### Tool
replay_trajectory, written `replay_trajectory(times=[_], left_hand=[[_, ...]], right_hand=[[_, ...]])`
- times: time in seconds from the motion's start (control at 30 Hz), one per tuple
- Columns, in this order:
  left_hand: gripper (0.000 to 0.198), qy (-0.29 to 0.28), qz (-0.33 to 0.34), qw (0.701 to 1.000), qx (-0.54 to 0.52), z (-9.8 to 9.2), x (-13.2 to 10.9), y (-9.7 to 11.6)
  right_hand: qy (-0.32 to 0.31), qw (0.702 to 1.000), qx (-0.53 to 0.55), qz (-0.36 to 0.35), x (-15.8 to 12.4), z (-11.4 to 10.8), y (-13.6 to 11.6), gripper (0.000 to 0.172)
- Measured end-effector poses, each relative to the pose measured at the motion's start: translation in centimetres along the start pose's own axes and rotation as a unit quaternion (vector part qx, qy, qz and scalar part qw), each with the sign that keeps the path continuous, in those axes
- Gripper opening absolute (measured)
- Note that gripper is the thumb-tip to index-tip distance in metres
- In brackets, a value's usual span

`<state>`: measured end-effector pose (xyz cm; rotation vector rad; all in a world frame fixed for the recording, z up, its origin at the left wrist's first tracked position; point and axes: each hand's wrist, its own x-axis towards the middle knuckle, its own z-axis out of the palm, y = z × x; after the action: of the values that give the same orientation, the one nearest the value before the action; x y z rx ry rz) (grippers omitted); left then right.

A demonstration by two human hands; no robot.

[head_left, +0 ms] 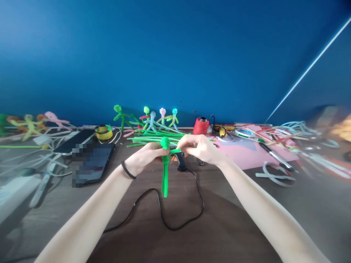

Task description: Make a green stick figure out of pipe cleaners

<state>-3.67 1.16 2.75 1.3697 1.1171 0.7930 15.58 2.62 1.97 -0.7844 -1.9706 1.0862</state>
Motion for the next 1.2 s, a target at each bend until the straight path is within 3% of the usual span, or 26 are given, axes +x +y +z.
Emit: replay_trajectory(times=[0.2,0.37,0.47,0.63,0.83,1.03,1.2], left_hand=[[0.011,-0.006,0.069,0.985,0.16,-0.2,-0.4,0.8],[0.013,-0.074,0.098,0.971,0.206,-0.1,-0.8,1.1],[0.018,-0.115,0.101,0.966,0.207,0.2,-0.8,0.9],[0.023,-0.113,0.095,0.96,0.238,0.4,-0.5,0.3],[0.02,-0.059,0.091,0.971,0.214,0.7,-0.3,0.0],[0.017,-0.01,0.123,0.961,0.247,0.8,0.0,-0.7],[0.016,0.024,0.104,0.961,0.254,0.9,0.2,-1.0]], right_hand=[[-0.082,0.993,-0.036,0.076,-0.1,-0.7,-0.4,0.019],[-0.217,0.963,-0.06,0.149,-0.2,-1.7,0.0,0.02],[-0.246,0.954,-0.06,0.161,-0.1,-2.0,0.6,0.019],[-0.142,0.97,-0.155,0.123,-0.1,-1.5,0.6,0.017],[-0.001,0.957,-0.277,0.084,-0.6,-0.5,-1.2,0.014],[0.022,0.949,-0.31,0.048,-0.9,0.5,-2.4,0.012],[0.033,0.965,-0.257,0.036,-1.0,1.4,-2.6,0.012]])
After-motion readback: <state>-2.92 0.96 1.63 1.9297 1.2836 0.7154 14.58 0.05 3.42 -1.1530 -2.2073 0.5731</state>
